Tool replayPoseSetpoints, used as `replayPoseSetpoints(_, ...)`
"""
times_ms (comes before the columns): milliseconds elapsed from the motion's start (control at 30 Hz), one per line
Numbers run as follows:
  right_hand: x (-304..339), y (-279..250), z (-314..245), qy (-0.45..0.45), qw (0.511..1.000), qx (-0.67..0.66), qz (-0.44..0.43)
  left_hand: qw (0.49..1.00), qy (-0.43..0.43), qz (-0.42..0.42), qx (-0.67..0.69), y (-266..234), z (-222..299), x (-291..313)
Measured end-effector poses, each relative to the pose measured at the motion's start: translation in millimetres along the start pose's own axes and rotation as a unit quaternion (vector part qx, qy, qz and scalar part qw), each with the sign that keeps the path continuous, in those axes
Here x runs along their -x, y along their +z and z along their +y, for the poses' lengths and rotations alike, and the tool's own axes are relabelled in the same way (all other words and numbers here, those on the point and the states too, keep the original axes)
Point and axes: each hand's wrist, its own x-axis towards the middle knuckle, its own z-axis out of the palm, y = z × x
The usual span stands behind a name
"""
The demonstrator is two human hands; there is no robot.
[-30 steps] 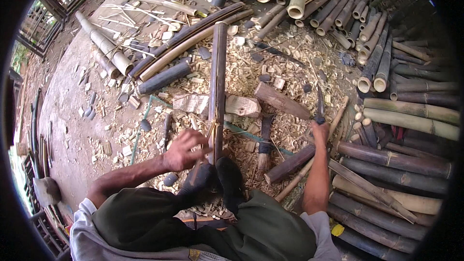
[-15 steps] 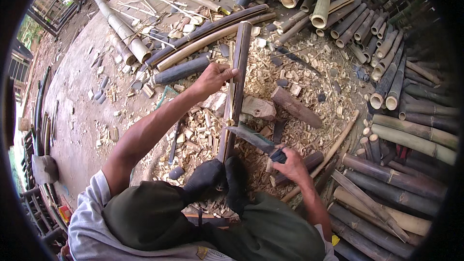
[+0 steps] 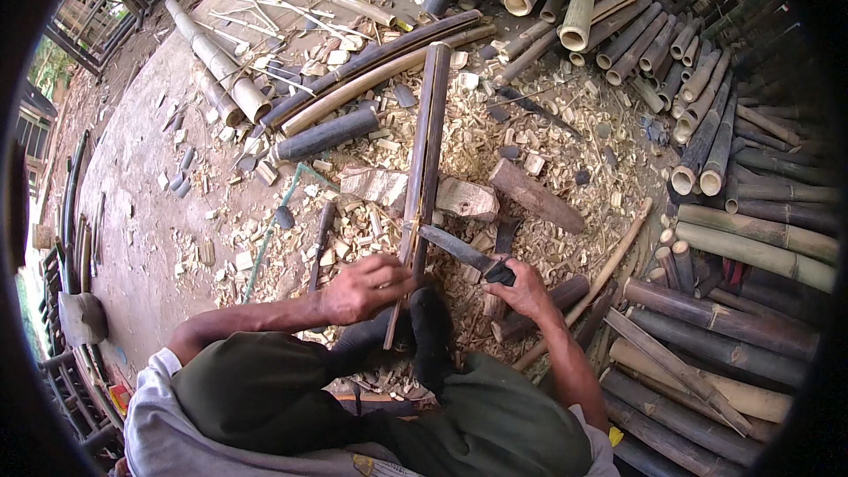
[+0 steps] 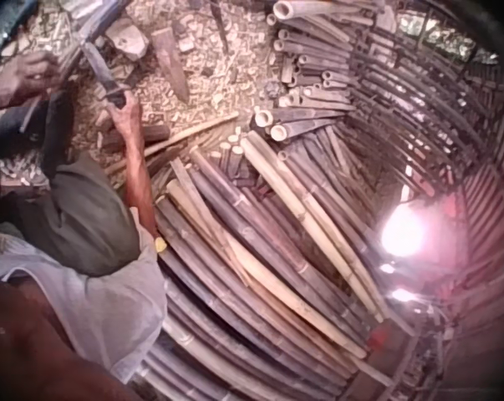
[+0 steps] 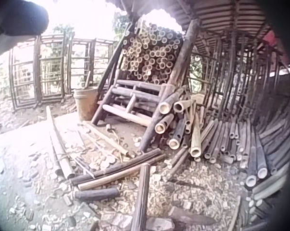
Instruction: The person splits a long bamboo pole lengthwise using a machete and a wooden mallet. They position the machete blade against the bamboo, strike the handle with the mallet to drive the blade into the material, and then pull the split sections apart to separate them.
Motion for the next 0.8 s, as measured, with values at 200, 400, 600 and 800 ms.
replayPoseSetpoints(200,-6.6,-7.4,-9.5,0.01,0.999,0.005,-0.038,0.997,0.058,-0.013,-0.045,29.6,-3.0,44.3)
replayPoseSetpoints(400,-4.5,0.7,1.7,0.017,0.999,-0.016,-0.04,0.989,0.107,-0.087,-0.054,33.3,-14.4,48.9)
replayPoseSetpoints(600,6.4,1.7,-13.3,0.009,1.0,-0.015,-0.007,0.963,-0.118,0.163,0.179,-23.5,-28.4,-35.2)
replayPoseSetpoints(800,-0.4,16.3,-1.0,-0.03,0.998,-0.026,0.055,0.886,-0.261,0.315,0.22,-51.1,-55.8,-62.5)
